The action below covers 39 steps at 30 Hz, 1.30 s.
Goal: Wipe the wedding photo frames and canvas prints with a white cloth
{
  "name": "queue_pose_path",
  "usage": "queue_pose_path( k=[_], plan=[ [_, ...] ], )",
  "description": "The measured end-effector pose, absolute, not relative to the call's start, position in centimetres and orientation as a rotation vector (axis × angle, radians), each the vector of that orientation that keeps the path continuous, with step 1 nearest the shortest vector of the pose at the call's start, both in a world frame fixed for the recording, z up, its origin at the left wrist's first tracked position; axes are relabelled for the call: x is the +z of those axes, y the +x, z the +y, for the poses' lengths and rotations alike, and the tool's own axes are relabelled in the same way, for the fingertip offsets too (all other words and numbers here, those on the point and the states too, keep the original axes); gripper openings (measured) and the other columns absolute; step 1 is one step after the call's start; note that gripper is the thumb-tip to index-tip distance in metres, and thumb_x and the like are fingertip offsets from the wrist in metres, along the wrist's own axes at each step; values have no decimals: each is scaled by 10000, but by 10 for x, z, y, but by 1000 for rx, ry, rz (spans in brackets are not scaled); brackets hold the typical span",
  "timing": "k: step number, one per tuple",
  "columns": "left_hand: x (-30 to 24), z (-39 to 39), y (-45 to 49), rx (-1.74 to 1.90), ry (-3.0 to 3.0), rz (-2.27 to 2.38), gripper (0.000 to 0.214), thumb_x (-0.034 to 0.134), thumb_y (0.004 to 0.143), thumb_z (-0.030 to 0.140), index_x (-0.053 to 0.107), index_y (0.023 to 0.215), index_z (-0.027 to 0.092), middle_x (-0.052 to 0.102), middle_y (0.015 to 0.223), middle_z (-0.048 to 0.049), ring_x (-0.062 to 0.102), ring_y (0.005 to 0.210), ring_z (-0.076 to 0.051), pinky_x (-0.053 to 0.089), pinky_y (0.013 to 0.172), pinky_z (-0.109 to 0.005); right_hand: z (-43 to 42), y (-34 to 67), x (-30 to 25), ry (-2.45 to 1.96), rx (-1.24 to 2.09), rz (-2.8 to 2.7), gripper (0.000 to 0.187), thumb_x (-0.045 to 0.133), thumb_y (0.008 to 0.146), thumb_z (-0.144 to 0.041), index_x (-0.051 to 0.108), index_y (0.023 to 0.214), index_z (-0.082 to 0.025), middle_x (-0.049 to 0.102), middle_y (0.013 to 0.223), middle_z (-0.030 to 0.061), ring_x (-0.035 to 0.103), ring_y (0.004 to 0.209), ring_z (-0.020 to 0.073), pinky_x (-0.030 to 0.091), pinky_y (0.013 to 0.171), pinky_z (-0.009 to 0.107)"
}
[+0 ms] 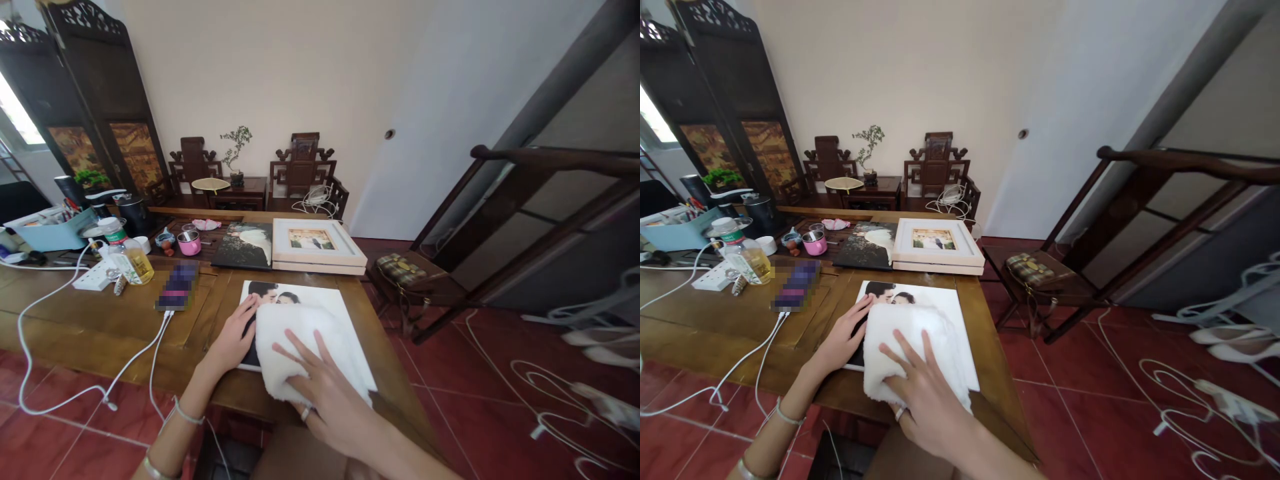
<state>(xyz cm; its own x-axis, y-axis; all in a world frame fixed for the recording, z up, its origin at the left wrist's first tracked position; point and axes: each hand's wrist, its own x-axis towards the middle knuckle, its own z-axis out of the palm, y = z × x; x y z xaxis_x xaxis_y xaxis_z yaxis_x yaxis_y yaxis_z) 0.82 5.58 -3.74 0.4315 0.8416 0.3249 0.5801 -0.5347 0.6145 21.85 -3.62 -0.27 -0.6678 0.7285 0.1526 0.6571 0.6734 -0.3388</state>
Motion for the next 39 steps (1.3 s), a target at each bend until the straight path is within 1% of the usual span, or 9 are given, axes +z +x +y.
queue_pose_path(
  k=[3,7,11,17,21,24,27,33,39],
  plan=[
    [-40,56,7,873,2279,1186,443,339,925,254,377,1365,217,361,1446,-65,295,1352,-193,261,1124,-414,-29,221,-2,-1103,381,-2616,399,442,653,-48,617,981,-193,365,1440,60,80,1384,275,24,1059,641],
    [-42,55,7,890,2249,1210,459,303,937,264,320,1393,208,327,1464,-64,281,1358,-180,242,1133,-404,14,223,-2,-1180,350,-2563,305,416,796,-114,600,1032,-173,508,1318,123,163,1371,273,96,1057,622],
    [-41,55,7,833,2245,1212,445,308,935,276,375,1365,183,327,1462,-74,272,1362,-192,238,1132,-423,68,218,-3,-1289,261,-2512,287,375,880,-190,580,1078,-158,599,1172,136,218,1351,283,157,1028,624],
    [-40,57,8,916,2222,1204,425,305,928,248,428,1329,176,393,1426,-81,320,1341,-190,258,1129,-416,58,204,-3,-1324,240,-2504,308,396,857,-181,572,1108,-158,489,1333,139,169,1359,320,113,1016,660],
    [-41,59,8,901,2245,1194,428,306,922,222,427,1330,183,401,1421,-78,320,1341,-181,261,1129,-400,-3,206,-1,-1210,329,-2571,352,449,724,-85,596,1026,-189,360,1442,74,62,1384,290,30,1053,641],
    [-43,59,8,885,2241,1210,434,320,917,225,420,1336,175,386,1430,-81,316,1343,-186,253,1132,-399,-34,218,2,-1155,399,-2604,377,434,680,-50,605,978,-205,383,1430,49,58,1388,255,35,1073,619],
    [-44,57,8,895,2225,1224,432,325,924,254,412,1342,187,366,1443,-74,317,1342,-193,247,1130,-408,-36,232,2,-1205,371,-2592,370,414,703,-46,604,984,-192,411,1410,78,122,1381,246,70,1084,599],
    [-34,51,10,970,2150,1195,454,293,947,337,358,1378,206,330,1464,-44,260,1366,-175,199,1145,-369,2,228,-1,-1442,253,-2451,307,412,782,-93,611,1001,-173,443,1383,109,159,1366,308,110,1042,650],
    [-28,49,8,1148,2055,1178,483,228,957,358,328,1393,175,316,1471,-48,261,1365,-177,187,1149,-374,-5,195,4,-931,443,-2753,382,502,692,-122,613,1044,-219,406,1417,43,85,1381,286,-29,1051,643]
  ],
)
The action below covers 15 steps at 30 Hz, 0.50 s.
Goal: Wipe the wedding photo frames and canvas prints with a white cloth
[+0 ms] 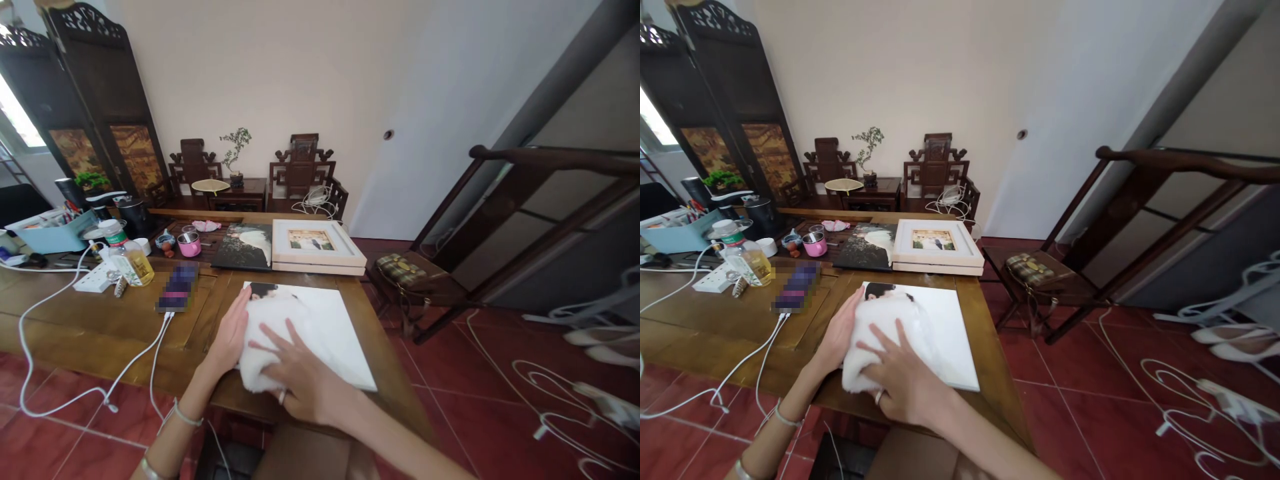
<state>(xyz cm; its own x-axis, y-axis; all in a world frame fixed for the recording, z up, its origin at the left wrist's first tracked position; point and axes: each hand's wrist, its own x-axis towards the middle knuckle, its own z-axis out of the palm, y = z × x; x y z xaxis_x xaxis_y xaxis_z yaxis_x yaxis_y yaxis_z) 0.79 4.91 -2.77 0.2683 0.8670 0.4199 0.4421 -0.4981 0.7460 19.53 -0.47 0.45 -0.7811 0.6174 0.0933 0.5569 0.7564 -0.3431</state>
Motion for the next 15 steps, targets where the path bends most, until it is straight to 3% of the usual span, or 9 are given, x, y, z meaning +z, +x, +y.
queue_pose_path(
  k=[5,8,12,15],
  plan=[
    [-30,50,9,1071,2098,1207,465,298,944,356,400,1355,166,371,1440,-68,313,1344,-192,231,1135,-387,-30,215,15,-869,558,-2693,322,459,779,-138,603,1055,-217,589,1238,64,225,1358,207,30,1115,534],
    [-33,51,11,945,2179,1202,447,362,926,338,441,1328,160,389,1426,-81,335,1333,-195,259,1125,-386,-33,236,16,-1073,563,-2591,305,419,840,-162,595,1082,-224,564,1271,65,296,1331,208,116,1126,485],
    [-35,53,11,878,2254,1195,411,371,923,295,472,1306,187,383,1427,-68,323,1338,-195,264,1121,-406,-8,251,6,-1297,502,-2376,282,374,890,-242,605,1051,-218,549,1288,75,316,1319,254,161,1099,521],
    [-37,53,11,906,2283,1177,403,382,918,272,470,1307,215,391,1422,-57,333,1332,-199,279,1112,-421,28,241,3,-1317,587,-2185,294,358,909,-313,618,1013,-223,623,1187,66,475,1200,279,91,1082,567]
  ],
)
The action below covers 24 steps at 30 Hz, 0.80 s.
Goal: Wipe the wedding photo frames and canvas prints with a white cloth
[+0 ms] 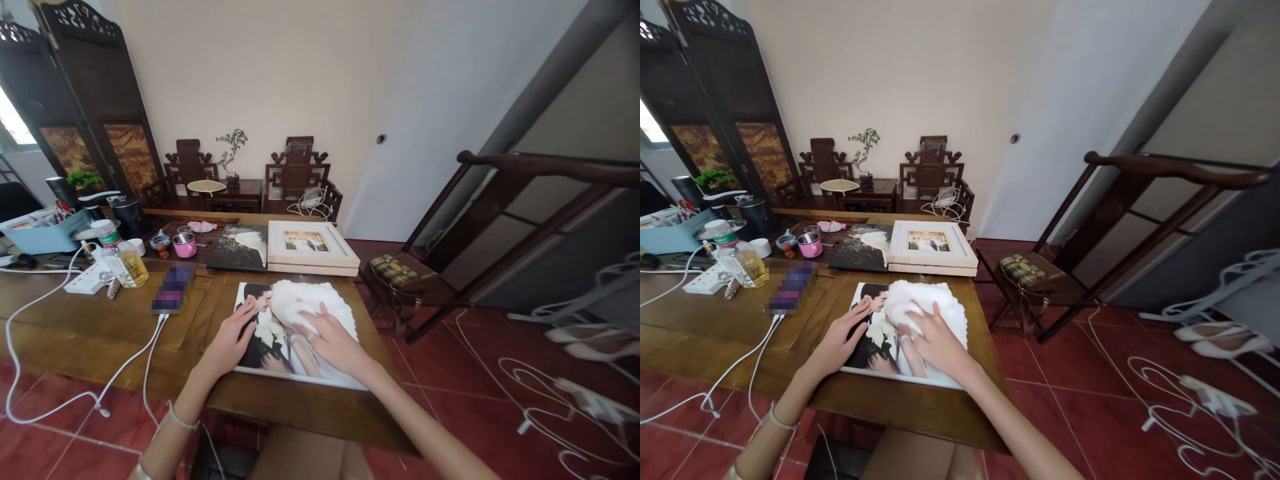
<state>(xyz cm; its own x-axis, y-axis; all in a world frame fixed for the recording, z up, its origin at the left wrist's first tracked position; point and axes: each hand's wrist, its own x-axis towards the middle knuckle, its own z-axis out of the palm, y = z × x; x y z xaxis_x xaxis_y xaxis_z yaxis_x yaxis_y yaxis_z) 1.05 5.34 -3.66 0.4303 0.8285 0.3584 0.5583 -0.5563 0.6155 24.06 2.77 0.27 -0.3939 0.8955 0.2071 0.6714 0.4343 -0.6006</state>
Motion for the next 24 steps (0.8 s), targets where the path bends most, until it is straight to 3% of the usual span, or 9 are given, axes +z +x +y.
queue_pose_path(
  k=[2,4,9,13,18,21,24],
  plan=[
    [-38,54,10,919,2305,1158,409,388,915,260,457,1317,221,396,1420,-58,339,1329,-198,289,1107,-420,52,223,5,-1298,705,-2089,330,331,923,-355,617,1020,-222,688,1047,47,597,1034,270,49,1067,591],
    [-40,55,9,934,2322,1155,401,395,912,256,471,1305,219,423,1405,-61,355,1321,-198,302,1101,-418,72,203,8,-1270,772,-2050,355,316,928,-377,616,1036,-220,703,995,33,621,979,259,39,1065,585],
    [-42,55,8,948,2320,1200,358,428,899,274,553,1223,186,534,1310,-90,466,1243,-222,360,1064,-421,88,175,12,-1171,794,-2101,327,361,916,-376,628,1068,-264,617,1202,-2,502,1162,240,44,1097,507],
    [-38,54,10,931,2321,1178,353,413,906,259,548,1224,189,521,1323,-91,458,1250,-216,359,1066,-419,67,199,12,-1176,831,-2134,358,358,913,-414,624,1102,-266,607,1219,10,479,1188,265,61,1096,528],
    [-37,54,9,922,2308,1169,398,393,911,244,472,1300,215,408,1416,-63,357,1321,-196,298,1105,-421,39,263,3,-1532,863,-2065,435,395,874,-502,591,1175,-258,505,1339,18,195,1357,313,161,1091,520],
    [-37,53,9,895,2299,1194,402,390,911,245,466,1304,210,397,1423,-68,341,1330,-195,283,1113,-421,37,290,-7,-1743,740,-1966,450,408,868,-455,549,1223,-217,465,1371,64,173,1360,317,195,1084,525],
    [-37,52,9,891,2288,1198,420,393,909,240,436,1326,207,382,1432,-75,343,1329,-198,287,1110,-428,35,297,-15,-1692,540,-2062,380,384,887,-374,577,1146,-176,476,1355,108,205,1349,316,187,1079,558]
  ],
)
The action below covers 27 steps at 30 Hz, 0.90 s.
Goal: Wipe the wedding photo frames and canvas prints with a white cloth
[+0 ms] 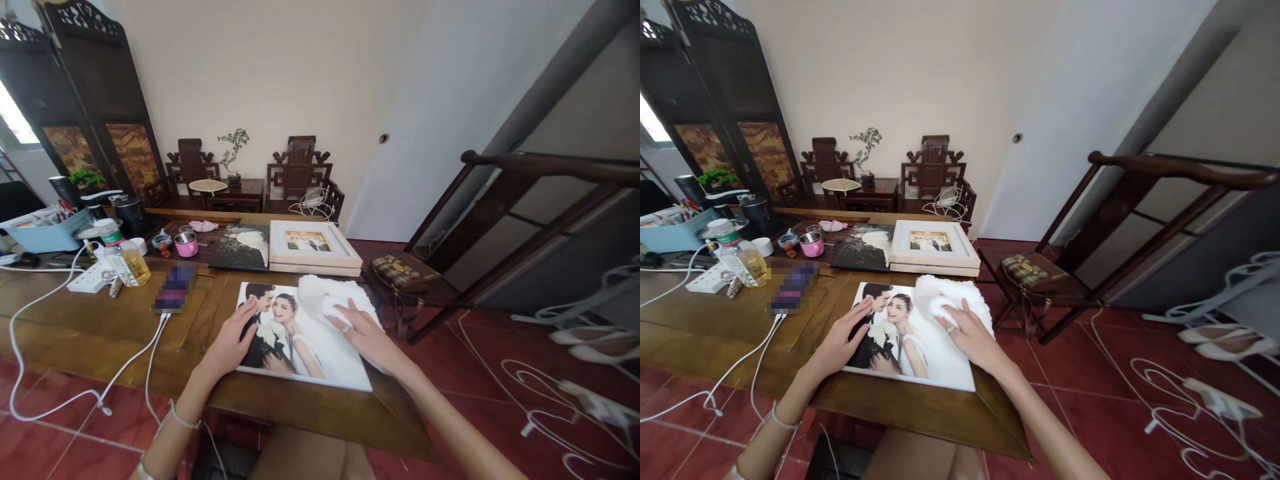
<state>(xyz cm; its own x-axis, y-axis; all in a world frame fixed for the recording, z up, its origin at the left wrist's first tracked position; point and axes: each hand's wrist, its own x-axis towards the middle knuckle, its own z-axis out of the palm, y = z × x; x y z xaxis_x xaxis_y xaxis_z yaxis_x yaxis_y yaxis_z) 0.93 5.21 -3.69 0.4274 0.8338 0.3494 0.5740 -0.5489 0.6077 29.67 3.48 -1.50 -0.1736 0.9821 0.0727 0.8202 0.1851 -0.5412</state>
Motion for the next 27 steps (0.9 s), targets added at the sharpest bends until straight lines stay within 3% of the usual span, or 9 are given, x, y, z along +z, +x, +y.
queue_pose_path(
  k=[4,8,11,18,22,27],
  plan=[
    [-37,52,10,892,2279,1199,437,393,907,235,409,1343,210,368,1440,-75,337,1332,-193,282,1112,-427,3,283,-16,-1411,301,-2355,230,398,867,-226,619,883,-164,409,1398,149,201,1352,301,101,1093,579],
    [-37,52,10,889,2281,1192,425,393,907,241,429,1330,215,369,1441,-68,333,1334,-197,276,1115,-425,-48,275,-12,-1410,396,-2432,197,420,845,-196,617,857,-185,203,1500,78,-15,1360,334,221,1043,621],
    [-36,52,10,860,2269,1210,428,392,909,247,428,1332,198,370,1439,-76,331,1336,-194,270,1118,-417,-70,279,-10,-1419,515,-2476,190,429,853,-217,616,883,-216,175,1508,-3,-66,1352,327,297,1032,576],
    [-36,52,9,864,2276,1200,417,378,915,246,441,1324,191,370,1440,-72,321,1340,-177,262,1124,-387,-16,299,-17,-1530,437,-2289,294,386,890,-384,618,959,-216,377,1431,48,132,1358,330,322,1030,545],
    [-37,52,9,894,2280,1172,417,386,914,241,435,1327,222,371,1439,-60,329,1337,-191,275,1117,-421,37,301,-19,-1490,350,-2234,302,367,891,-343,593,1053,-227,543,1295,56,304,1317,301,250,1067,553],
    [-35,52,9,880,2262,1189,416,389,912,243,440,1324,214,373,1438,-67,334,1334,-193,275,1116,-430,54,290,-16,-1418,227,-2325,274,352,884,-232,597,995,-179,552,1274,122,337,1303,294,135,1074,600]
  ],
)
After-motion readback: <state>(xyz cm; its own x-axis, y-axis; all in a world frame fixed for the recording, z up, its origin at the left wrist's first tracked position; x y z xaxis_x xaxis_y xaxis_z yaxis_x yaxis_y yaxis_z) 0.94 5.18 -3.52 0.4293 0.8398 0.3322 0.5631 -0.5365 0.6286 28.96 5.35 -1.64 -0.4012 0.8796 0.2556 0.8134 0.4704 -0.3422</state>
